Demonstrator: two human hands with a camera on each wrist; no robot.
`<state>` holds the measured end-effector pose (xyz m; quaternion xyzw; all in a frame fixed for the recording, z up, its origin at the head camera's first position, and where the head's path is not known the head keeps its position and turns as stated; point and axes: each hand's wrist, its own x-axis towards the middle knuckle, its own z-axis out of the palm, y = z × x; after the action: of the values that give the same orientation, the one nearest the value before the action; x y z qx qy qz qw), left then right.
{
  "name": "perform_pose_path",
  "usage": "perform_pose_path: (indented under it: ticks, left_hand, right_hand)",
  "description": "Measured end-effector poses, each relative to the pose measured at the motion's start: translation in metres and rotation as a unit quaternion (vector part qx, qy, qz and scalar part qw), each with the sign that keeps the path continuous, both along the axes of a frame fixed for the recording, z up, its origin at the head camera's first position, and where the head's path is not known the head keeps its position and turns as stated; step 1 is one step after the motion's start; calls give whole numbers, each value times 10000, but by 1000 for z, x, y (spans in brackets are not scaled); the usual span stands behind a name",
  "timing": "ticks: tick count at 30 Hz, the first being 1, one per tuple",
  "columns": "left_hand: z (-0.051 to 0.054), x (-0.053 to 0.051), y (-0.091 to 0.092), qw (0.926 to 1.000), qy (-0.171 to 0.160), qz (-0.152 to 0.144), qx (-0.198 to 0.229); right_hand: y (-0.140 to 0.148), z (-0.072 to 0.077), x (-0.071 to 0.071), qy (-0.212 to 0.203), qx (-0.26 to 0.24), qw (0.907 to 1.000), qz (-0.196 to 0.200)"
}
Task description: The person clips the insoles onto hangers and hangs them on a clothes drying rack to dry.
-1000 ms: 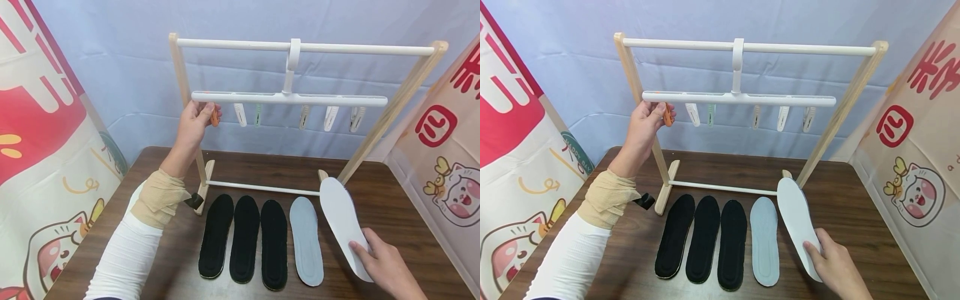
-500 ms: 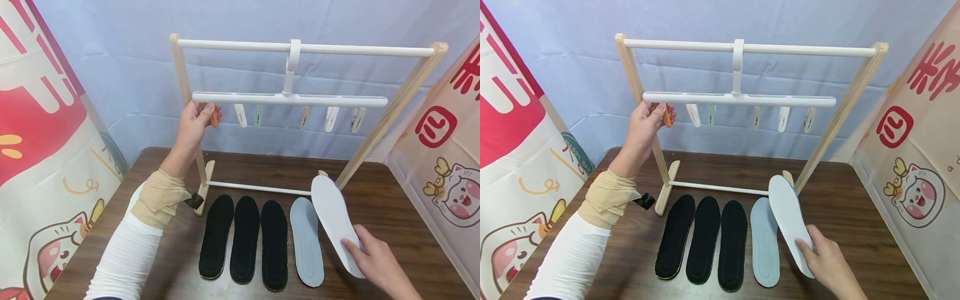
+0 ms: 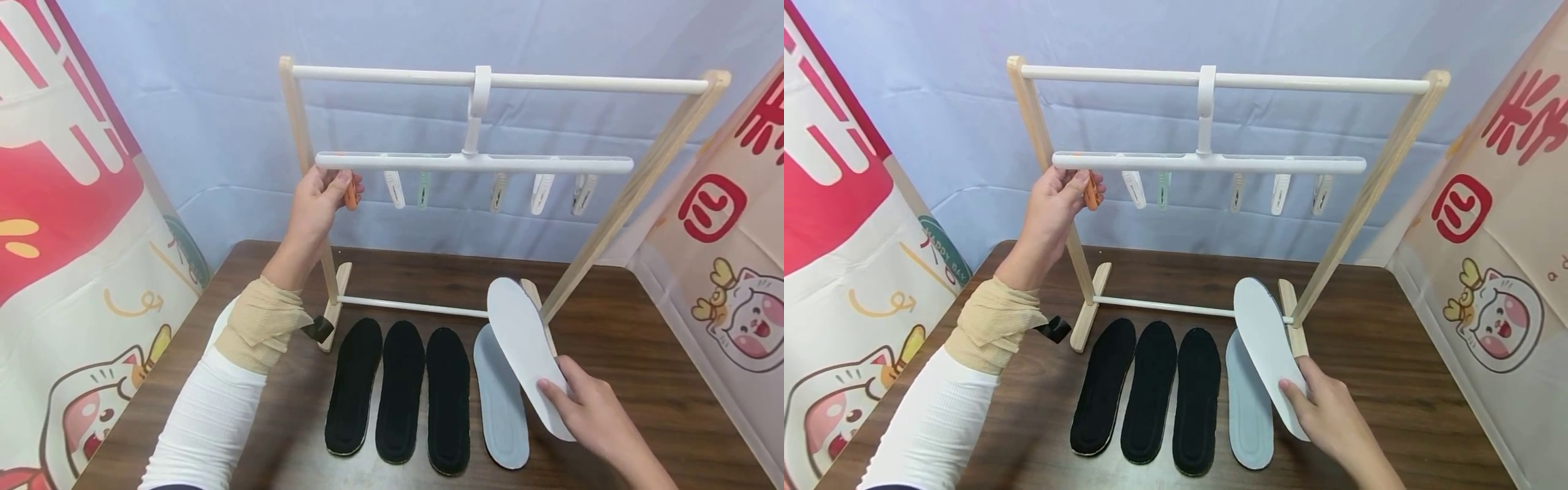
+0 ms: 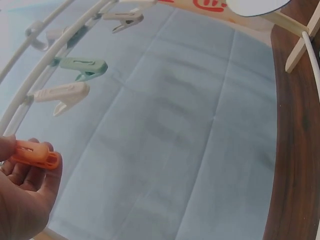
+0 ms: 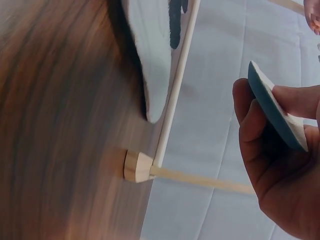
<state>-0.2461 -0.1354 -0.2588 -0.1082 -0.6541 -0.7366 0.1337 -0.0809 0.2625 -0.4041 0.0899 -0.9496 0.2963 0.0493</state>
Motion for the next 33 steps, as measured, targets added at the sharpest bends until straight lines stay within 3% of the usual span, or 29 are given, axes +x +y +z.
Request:
perform_pose_path:
  ticks: [7,16,33]
  left_hand:
    - [-1,-2,1,9999,27,-8,160]
    - [-1,1,1,10000,29,38,29]
    - [-4,-1,0,9999,90,81,-72]
  right_hand:
    - [-10,3,-3,234,65,9997,98]
    - [-20,5,-6,474,87,9986,227]
    - [-31,13,-10,254,137,9988,395]
